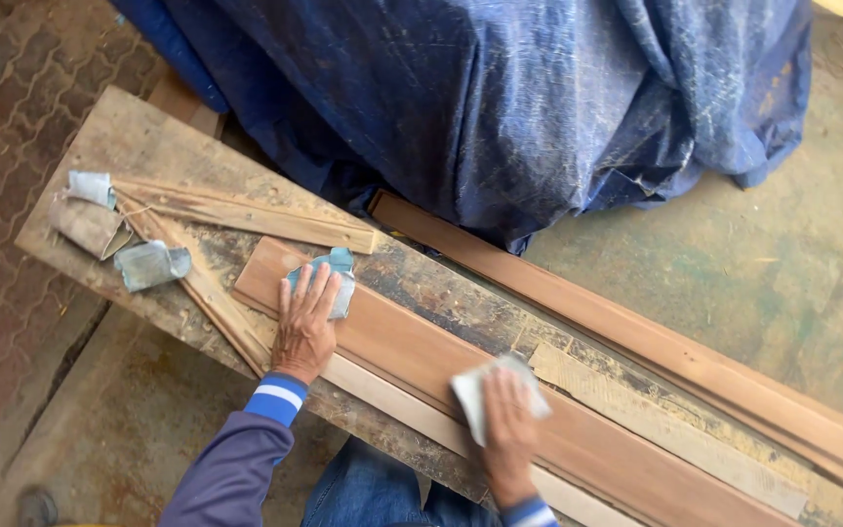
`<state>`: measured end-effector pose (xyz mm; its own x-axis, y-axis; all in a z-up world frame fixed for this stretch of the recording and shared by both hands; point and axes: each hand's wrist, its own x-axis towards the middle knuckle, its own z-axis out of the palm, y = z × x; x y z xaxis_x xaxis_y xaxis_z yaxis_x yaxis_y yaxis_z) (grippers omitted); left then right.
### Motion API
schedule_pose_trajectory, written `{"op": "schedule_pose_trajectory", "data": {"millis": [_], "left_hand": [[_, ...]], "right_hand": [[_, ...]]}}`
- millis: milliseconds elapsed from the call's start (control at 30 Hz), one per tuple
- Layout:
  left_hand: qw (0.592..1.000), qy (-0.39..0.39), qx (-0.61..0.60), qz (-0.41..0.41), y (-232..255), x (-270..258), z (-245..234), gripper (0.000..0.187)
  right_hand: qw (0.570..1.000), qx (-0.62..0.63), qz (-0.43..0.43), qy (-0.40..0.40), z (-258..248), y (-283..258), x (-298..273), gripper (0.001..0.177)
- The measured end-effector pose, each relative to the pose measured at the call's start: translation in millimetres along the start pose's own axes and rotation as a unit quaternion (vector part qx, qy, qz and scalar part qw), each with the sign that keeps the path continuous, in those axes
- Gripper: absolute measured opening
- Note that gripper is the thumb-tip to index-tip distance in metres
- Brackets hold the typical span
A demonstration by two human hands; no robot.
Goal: Sanding wooden planks using an orbital power sander and manual sandpaper pads.
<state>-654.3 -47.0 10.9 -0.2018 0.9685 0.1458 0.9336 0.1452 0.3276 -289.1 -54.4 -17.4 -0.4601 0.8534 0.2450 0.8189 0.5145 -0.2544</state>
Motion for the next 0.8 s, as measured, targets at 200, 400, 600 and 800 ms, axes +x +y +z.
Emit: {"op": "schedule_pose_trajectory", "data": {"millis": [200,400,600,800], "left_hand": [[1.000,-0.003,-0.012,-0.013,1,1,-7,0.059],[1.000,0.014,-0.012,-0.019,-5,-3,6,0.060],[1.000,0.002,-0.001,-0.017,-5,-3,4,0.061],[1.000,-0.009,0.006,-0.018,-4,-8,8,0.062]], "right_hand": [[0.969,0.058,-0.199,-0.135,-4,-41,100,0.063],[0.970,-0.002,-0.129,-0.208,-66,105,11,0.070],[0.953,0.013,-0.233,-0.191,-34,31,70,0.069],[0.950,0.003,-0.186,-0.253,-58,16,84,0.070]]}}
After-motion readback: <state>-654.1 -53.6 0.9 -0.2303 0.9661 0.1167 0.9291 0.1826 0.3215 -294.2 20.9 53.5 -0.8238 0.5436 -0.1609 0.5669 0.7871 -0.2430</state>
